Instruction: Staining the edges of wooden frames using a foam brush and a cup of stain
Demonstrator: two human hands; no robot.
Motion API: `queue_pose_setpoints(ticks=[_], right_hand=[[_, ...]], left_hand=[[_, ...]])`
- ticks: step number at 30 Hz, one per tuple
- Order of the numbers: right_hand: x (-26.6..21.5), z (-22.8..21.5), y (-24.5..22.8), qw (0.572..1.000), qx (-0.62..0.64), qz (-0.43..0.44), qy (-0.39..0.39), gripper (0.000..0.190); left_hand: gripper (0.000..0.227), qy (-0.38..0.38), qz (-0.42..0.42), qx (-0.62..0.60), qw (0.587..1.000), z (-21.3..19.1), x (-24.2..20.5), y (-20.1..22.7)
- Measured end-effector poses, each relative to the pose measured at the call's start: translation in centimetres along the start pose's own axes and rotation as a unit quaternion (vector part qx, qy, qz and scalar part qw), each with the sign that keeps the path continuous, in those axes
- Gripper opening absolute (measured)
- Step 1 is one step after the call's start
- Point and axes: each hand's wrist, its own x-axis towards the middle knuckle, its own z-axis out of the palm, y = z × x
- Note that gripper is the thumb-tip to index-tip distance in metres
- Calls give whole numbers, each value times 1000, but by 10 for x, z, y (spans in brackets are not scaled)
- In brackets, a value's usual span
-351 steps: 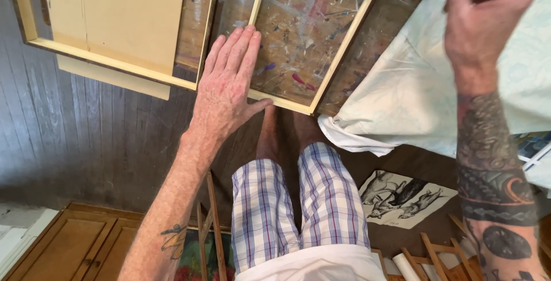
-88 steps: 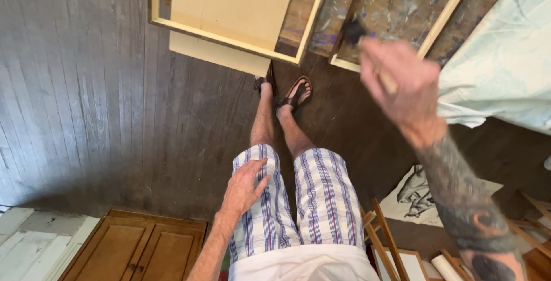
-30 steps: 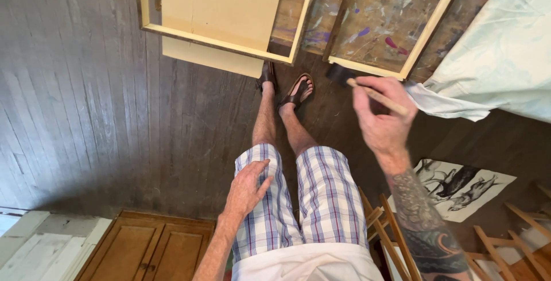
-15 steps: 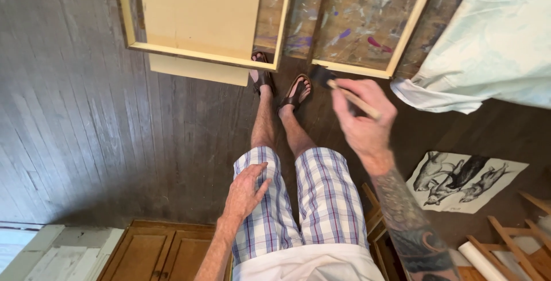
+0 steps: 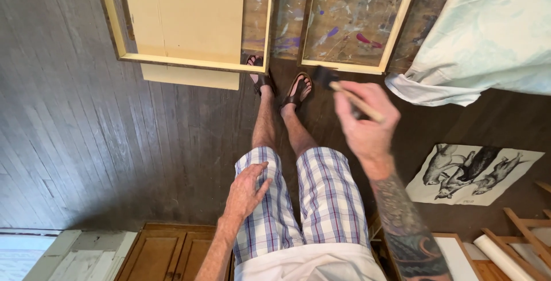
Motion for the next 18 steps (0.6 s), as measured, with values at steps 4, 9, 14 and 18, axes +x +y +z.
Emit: queue_pose_setpoints(ticks=[4,9,14,18], right_hand=[[11,17,-17,1000,19,-10,-8,15],[-7,-24,25,999,-18,30,25,12],[-10,-35,21,997,-51,43,47,9],[0,-8,-3,998,-1,52,29,14]], left_hand=[[48,-3,1,9,1000,-3,2,5],[48,-8,-2,7,1000,-2,0,2],[48,-11,0,14,1000,-2,2,5],[49,-9,4,18,1000,-2,5,7]])
